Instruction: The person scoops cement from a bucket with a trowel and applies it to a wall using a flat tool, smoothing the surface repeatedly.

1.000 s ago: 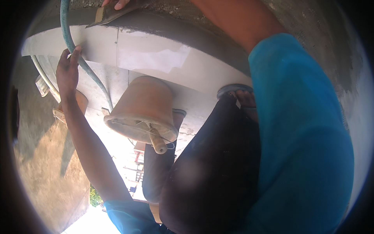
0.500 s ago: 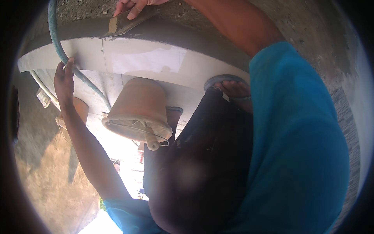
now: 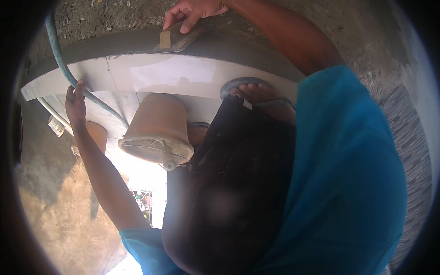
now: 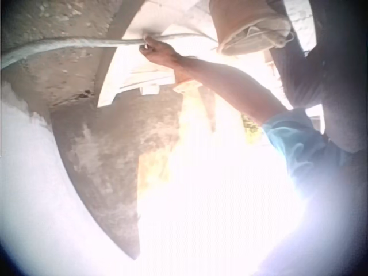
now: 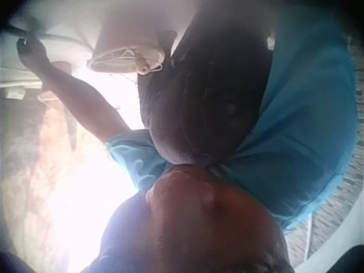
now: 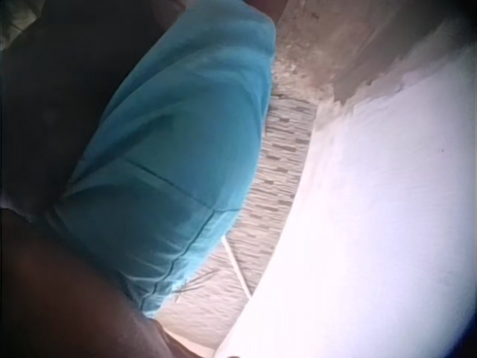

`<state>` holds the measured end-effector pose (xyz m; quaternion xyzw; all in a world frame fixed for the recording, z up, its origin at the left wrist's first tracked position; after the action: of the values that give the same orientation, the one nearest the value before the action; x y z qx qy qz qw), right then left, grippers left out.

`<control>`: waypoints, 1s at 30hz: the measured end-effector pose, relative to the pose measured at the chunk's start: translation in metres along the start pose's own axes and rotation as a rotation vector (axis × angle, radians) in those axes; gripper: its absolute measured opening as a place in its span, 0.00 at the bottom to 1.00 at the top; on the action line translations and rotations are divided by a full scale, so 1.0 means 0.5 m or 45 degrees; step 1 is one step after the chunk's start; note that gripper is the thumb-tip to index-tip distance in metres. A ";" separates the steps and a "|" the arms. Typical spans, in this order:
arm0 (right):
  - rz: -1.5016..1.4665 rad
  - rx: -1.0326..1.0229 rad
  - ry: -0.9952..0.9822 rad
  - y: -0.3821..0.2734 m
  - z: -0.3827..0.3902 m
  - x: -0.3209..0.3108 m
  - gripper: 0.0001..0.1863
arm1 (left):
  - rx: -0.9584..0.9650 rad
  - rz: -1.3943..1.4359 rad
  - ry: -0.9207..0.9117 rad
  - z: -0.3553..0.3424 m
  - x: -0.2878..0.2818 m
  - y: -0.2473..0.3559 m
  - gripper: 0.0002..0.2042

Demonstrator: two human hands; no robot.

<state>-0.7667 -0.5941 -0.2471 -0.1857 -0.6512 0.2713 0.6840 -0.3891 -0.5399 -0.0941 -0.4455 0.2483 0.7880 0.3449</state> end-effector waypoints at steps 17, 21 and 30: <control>0.029 0.245 0.650 0.060 0.410 0.086 0.30 | -0.014 -0.147 0.100 0.019 0.032 0.024 0.26; 0.252 0.289 0.936 0.073 0.410 0.020 0.29 | -0.069 -0.186 0.152 0.022 0.040 0.022 0.26; 0.268 0.391 0.858 0.119 0.335 0.064 0.25 | -0.018 0.472 0.635 0.178 -0.147 0.155 0.23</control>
<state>-0.9404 -0.5444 -0.2441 -0.2257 -0.3191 0.3583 0.8479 -0.4690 -0.5510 0.0195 -0.5747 0.3967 0.7055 0.1208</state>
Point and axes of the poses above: each hand's wrist, its own z-axis away from the middle knuckle, its own x-axis out of the palm, y = z × x, the point moved 10 cm from there along -z, towards the middle knuckle, and after that the axes turned 1 degree about -z, right-handed, at the moved point
